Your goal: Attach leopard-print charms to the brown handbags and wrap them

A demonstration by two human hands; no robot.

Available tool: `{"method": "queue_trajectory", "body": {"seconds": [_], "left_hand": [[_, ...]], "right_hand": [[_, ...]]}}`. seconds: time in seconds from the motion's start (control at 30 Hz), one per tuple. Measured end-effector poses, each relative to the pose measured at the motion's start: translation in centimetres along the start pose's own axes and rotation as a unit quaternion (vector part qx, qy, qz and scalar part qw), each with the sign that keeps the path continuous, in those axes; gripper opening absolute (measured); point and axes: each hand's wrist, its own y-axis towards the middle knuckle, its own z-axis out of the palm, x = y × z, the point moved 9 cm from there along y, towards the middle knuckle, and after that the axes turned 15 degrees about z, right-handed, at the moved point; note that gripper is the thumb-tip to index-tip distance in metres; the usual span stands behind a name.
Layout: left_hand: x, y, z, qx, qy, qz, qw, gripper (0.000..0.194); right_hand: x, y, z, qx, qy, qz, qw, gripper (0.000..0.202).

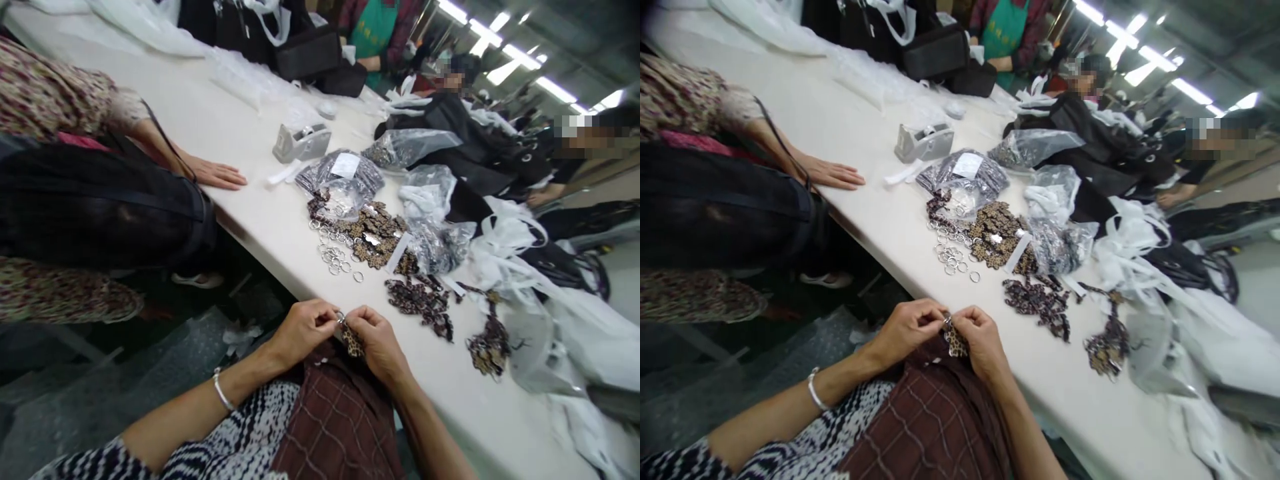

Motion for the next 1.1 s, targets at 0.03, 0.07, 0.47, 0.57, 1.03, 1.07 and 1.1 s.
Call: {"method": "queue_trajectory", "body": {"seconds": [0.03, 0.07, 0.47, 0.57, 1.03, 1.07, 1.1], "left_hand": [[0.0, 0.0, 0.2, 0.002, -0.008, -0.006, 1.0, 0.013], [0.1, -0.1, 0.4, 0.003, -0.015, -0.015, 1.0, 0.013], [-0.1, -0.1, 2.6, 0.004, -0.046, -0.08, 0.996, 0.011], [-0.1, -0.3, 3.1, 0.012, -0.042, -0.09, 0.995, 0.011], [-1.3, 0.1, 3.8, 0.095, 0.103, 0.015, 0.99, 0.013], [-1.3, 0.1, 3.8, 0.1, 0.111, 0.02, 0.989, 0.013], [-1.3, 0.1, 3.9, 0.102, 0.113, 0.021, 0.988, 0.013]], "right_hand": [[-0.2, 0.0, -0.1, 0.008, 0.01, 0.007, 1.0, 0.025], [-0.4, 0.0, -0.2, 0.019, 0.019, 0.014, 1.0, 0.025], [0.0, -2.8, -1.8, -0.034, -0.081, -0.093, 0.992, 0.02], [0.5, -3.8, -2.1, -0.074, -0.132, -0.145, 0.978, 0.016], [1.4, -4.6, -1.9, -0.142, -0.286, -0.239, 0.917, 0.009], [1.4, -4.5, -1.9, -0.142, -0.29, -0.239, 0.915, 0.009], [1.4, -4.5, -1.9, -0.139, -0.29, -0.238, 0.916, 0.007]]}}
